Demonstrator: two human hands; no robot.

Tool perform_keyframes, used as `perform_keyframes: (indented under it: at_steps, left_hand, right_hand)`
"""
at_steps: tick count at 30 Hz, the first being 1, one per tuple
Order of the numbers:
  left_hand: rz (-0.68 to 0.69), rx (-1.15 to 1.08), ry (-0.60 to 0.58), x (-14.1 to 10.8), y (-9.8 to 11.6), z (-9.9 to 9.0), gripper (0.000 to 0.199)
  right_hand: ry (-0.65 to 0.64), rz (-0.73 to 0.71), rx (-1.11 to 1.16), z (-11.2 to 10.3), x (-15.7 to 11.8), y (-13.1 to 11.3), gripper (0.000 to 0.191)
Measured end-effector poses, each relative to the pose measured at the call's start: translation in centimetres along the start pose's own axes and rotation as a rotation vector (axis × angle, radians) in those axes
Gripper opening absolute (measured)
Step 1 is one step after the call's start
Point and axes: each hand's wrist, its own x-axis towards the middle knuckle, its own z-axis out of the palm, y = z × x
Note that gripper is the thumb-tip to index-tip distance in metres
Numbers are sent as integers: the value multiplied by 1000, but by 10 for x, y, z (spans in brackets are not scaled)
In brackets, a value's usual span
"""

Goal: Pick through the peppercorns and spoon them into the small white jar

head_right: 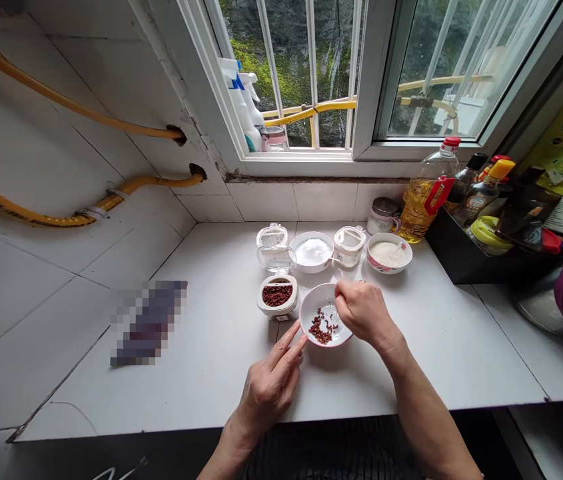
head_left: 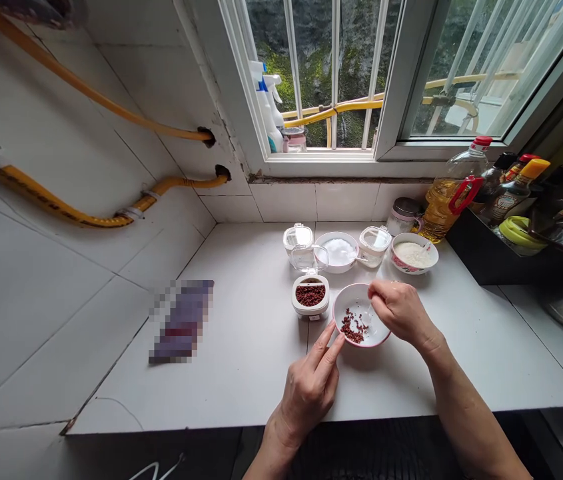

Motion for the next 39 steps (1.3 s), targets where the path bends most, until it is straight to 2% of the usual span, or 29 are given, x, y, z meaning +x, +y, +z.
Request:
perform_keyframes:
  at_steps: [3, 8, 14, 20, 34, 39]
  left_hand:
    - [-2, 9, -1, 1, 0, -1, 58]
    - [4, 16, 4, 2, 1, -1, 58]
    - [5, 14, 5, 2, 1, 0, 57]
    - [5, 9, 4, 1, 1, 0, 54]
    - [8, 6, 20, 1, 0, 2, 56]
    - [2, 12, 16, 1, 0, 2, 57]
  right_hand:
    - [-130, 13, 17, 4, -1, -6, 20]
    - [-164, 101, 233, 5, 0, -19, 19]
    - [-83, 296, 556, -1, 3, -11, 17]
    - [-1, 397, 718, -2, 7, -4, 18]
    - [84, 467, 848, -1, 13, -4, 21]
    - [197, 381, 928, 7, 16, -13, 22]
